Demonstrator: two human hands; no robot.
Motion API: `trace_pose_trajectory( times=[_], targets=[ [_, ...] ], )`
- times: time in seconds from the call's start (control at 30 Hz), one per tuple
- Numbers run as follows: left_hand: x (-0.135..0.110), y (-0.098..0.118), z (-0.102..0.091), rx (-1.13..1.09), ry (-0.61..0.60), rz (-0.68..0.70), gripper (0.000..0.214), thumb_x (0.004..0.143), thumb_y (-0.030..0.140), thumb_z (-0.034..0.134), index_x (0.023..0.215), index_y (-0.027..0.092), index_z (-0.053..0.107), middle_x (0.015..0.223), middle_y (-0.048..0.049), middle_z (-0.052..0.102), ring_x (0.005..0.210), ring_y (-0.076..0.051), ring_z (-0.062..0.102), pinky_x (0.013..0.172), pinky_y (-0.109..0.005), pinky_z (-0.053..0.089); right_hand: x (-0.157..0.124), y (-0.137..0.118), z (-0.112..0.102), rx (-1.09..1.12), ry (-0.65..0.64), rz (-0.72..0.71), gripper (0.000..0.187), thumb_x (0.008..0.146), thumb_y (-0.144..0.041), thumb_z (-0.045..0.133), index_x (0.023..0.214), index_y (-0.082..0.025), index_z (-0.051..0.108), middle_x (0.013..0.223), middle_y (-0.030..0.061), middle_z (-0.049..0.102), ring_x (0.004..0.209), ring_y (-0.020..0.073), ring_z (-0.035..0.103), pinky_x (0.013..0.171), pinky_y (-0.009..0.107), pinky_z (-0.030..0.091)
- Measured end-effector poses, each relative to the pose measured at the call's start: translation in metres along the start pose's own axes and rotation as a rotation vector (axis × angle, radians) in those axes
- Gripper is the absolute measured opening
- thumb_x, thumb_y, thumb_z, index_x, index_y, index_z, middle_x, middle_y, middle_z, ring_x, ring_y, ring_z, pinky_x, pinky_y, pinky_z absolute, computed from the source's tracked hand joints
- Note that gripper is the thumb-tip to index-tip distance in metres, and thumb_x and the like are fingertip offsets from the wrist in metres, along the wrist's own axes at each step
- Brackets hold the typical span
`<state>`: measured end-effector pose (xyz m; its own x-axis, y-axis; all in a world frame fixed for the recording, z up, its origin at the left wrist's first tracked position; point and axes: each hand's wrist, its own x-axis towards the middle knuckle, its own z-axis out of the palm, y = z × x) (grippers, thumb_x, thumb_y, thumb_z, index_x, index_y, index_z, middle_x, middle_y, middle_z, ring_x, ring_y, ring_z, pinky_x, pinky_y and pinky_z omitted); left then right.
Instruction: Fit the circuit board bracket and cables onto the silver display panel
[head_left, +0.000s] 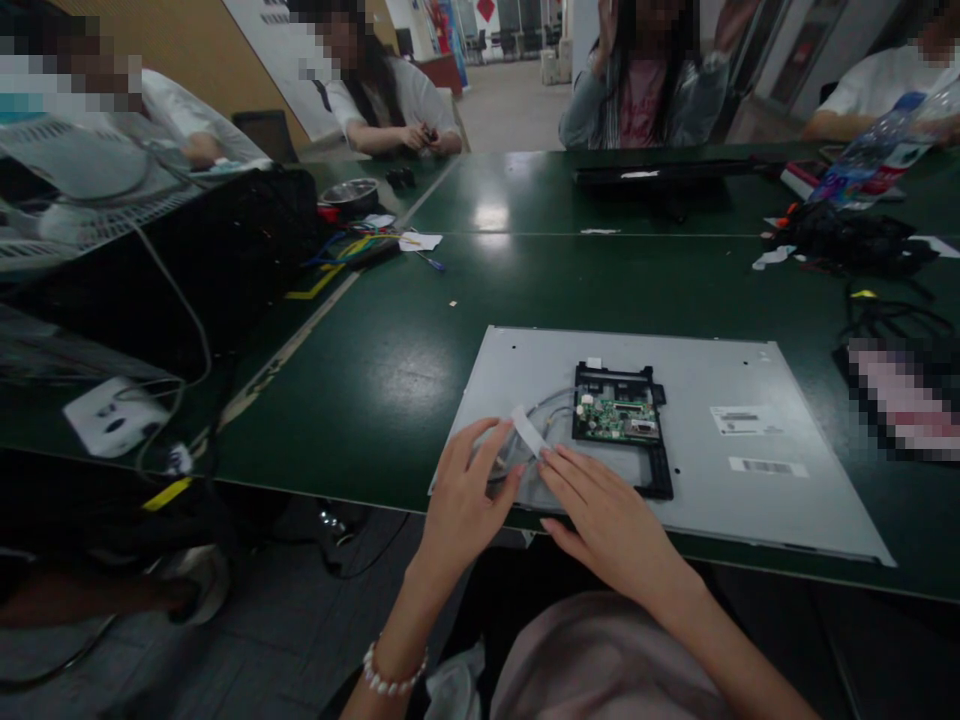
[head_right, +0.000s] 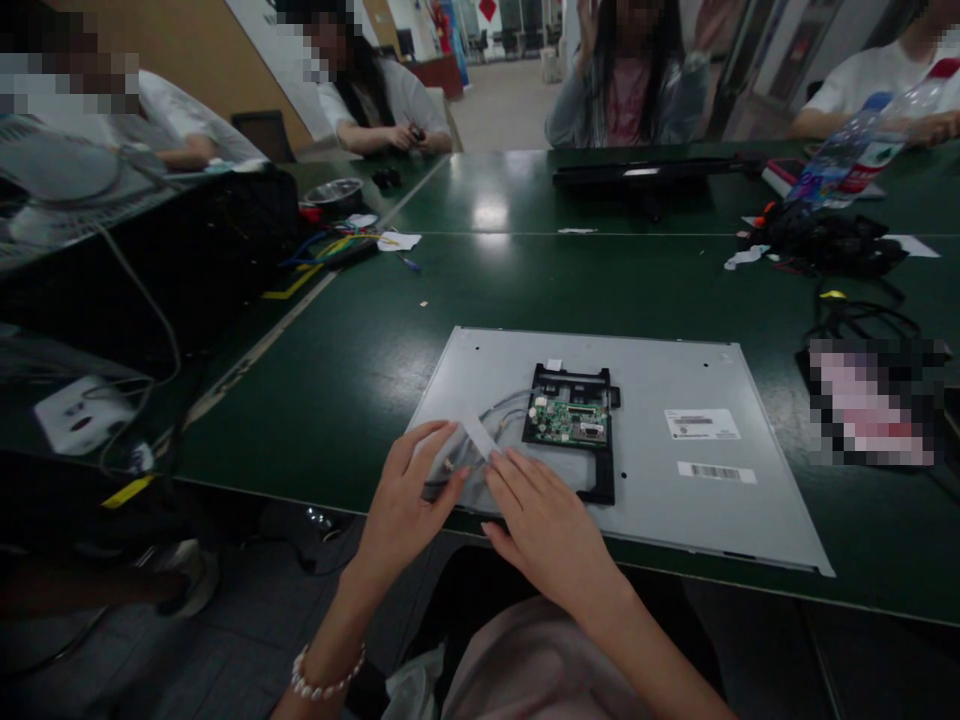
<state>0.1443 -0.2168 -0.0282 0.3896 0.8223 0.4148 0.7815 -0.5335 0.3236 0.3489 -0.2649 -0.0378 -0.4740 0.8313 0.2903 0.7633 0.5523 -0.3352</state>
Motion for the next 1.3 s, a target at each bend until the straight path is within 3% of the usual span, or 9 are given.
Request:
trace_pose_trajectory(
  times=[0.3,0.63,0.9,1.07,1.3],
  targets=[
    [-0.004,-0.001,0.003,0.041,-0.048,-0.029,0.033,0.093,0.025,0.057,0.124,0.018,0.058,0.113,-0.0097,0.067,0.104,-0.025,0.061,0.095,-0.042,0.047,0.000,0.000,0.002,0.012,0.003,0.005,0.048,0.093,-0.024,0.050,0.140,-0.011,0.051,0.149,0.0114,0.051,0.139,0.0254,0.045,0.113,0.044,0.044],
    [0.002,0.011,0.009,0.154,-0.007,0.021,0.021,0.095,0.019,0.051,0.111,0.016,0.064,0.099,-0.0097,0.070,0.094,-0.024,0.063,0.089,-0.040,0.048,0.002,0.001,-0.004,0.013,0.005,0.014,0.050,0.093,-0.022,0.050,0.141,-0.010,0.050,0.150,0.0101,0.049,0.137,0.0259,0.047,0.112,0.044,0.045],
    [0.003,0.009,0.007,0.113,0.044,0.005,0.030,0.094,0.027,0.056,0.123,0.018,0.059,0.120,-0.0129,0.064,0.112,-0.026,0.060,0.098,-0.043,0.048,0.002,0.003,-0.004,0.018,0.023,0.017,0.049,0.093,-0.022,0.050,0.140,-0.010,0.050,0.151,0.0118,0.048,0.139,0.0265,0.045,0.112,0.044,0.045],
    [0.013,0.010,0.006,0.095,-0.075,0.150,0.042,0.096,0.021,0.050,0.138,0.019,0.049,0.145,-0.0126,0.050,0.138,-0.025,0.043,0.114,-0.046,0.037,0.002,0.003,-0.004,0.023,0.045,0.015,0.049,0.092,-0.021,0.052,0.140,-0.009,0.051,0.149,0.0137,0.050,0.138,0.0254,0.046,0.112,0.044,0.044],
    [0.017,0.009,0.009,0.112,-0.185,0.111,0.042,0.097,0.024,0.045,0.137,0.012,0.050,0.140,-0.0135,0.056,0.133,-0.022,0.050,0.117,-0.046,0.031,0.001,0.003,-0.004,0.019,0.040,0.020,0.050,0.092,-0.022,0.052,0.140,-0.010,0.051,0.147,0.0134,0.052,0.138,0.0257,0.046,0.112,0.043,0.044]
  ],
)
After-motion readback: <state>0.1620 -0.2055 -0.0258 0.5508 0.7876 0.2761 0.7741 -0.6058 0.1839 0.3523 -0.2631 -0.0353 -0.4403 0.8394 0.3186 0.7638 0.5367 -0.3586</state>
